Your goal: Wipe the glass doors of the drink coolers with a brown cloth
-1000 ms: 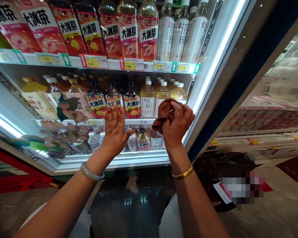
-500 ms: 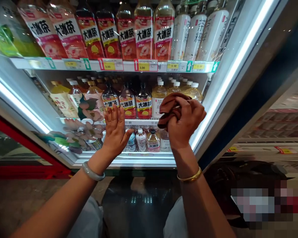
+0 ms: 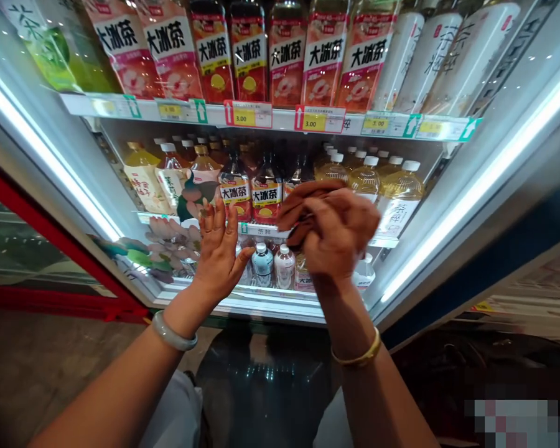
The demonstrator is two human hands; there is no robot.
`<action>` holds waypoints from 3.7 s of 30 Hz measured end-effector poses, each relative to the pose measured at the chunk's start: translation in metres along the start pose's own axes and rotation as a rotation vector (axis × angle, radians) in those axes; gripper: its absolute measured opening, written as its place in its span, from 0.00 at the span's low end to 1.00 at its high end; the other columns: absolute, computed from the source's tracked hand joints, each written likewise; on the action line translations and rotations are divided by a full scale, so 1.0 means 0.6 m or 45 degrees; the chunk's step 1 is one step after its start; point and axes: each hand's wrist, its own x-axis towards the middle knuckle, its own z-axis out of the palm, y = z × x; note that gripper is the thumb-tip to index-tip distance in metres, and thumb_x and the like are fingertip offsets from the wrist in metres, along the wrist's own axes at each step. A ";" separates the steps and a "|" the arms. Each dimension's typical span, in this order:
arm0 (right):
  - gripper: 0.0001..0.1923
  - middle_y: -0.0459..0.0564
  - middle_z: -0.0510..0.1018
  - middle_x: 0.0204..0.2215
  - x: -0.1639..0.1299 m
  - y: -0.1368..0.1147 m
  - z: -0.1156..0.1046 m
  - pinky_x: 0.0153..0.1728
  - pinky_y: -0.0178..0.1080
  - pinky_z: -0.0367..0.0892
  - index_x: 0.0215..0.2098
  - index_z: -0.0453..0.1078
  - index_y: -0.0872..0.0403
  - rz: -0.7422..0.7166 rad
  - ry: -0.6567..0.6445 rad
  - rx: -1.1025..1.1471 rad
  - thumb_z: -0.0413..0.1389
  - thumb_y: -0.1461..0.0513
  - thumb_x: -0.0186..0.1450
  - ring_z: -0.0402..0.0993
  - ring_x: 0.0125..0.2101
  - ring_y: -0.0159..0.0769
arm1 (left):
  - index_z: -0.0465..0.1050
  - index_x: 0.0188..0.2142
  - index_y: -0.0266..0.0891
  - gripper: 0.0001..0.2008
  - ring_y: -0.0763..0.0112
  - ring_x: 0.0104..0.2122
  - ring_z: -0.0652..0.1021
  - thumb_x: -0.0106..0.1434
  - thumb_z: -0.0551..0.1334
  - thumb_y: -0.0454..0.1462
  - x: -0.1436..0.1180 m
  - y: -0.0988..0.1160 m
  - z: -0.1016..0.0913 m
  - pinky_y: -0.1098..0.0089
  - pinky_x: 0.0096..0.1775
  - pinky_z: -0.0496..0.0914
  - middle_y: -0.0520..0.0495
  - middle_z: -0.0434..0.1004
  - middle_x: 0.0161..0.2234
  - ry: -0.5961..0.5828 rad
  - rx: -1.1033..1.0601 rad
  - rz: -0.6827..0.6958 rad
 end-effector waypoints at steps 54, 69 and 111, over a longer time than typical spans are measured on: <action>0.10 0.52 0.78 0.55 0.174 -0.046 0.046 0.65 0.63 0.66 0.46 0.78 0.47 -0.602 0.164 -0.055 0.61 0.62 0.66 0.69 0.62 0.51 | 0.34 0.77 0.43 0.38 0.58 0.76 0.38 0.76 0.50 0.50 0.141 0.028 -0.030 0.45 0.74 0.35 0.40 0.35 0.78 0.215 -0.008 -0.044; 0.11 0.51 0.78 0.54 0.263 -0.077 0.051 0.65 0.61 0.67 0.47 0.77 0.48 -0.696 0.146 -0.062 0.62 0.62 0.66 0.69 0.61 0.50 | 0.34 0.77 0.46 0.38 0.57 0.76 0.38 0.76 0.50 0.51 0.149 -0.009 -0.065 0.44 0.73 0.35 0.40 0.34 0.78 0.266 -0.076 -0.112; 0.09 0.53 0.78 0.54 0.223 -0.029 0.016 0.65 0.60 0.69 0.46 0.78 0.49 -0.724 0.085 -0.133 0.64 0.61 0.67 0.67 0.64 0.50 | 0.37 0.76 0.52 0.35 0.58 0.76 0.39 0.76 0.53 0.44 0.147 -0.034 -0.087 0.43 0.73 0.35 0.43 0.38 0.77 0.244 -0.020 -0.071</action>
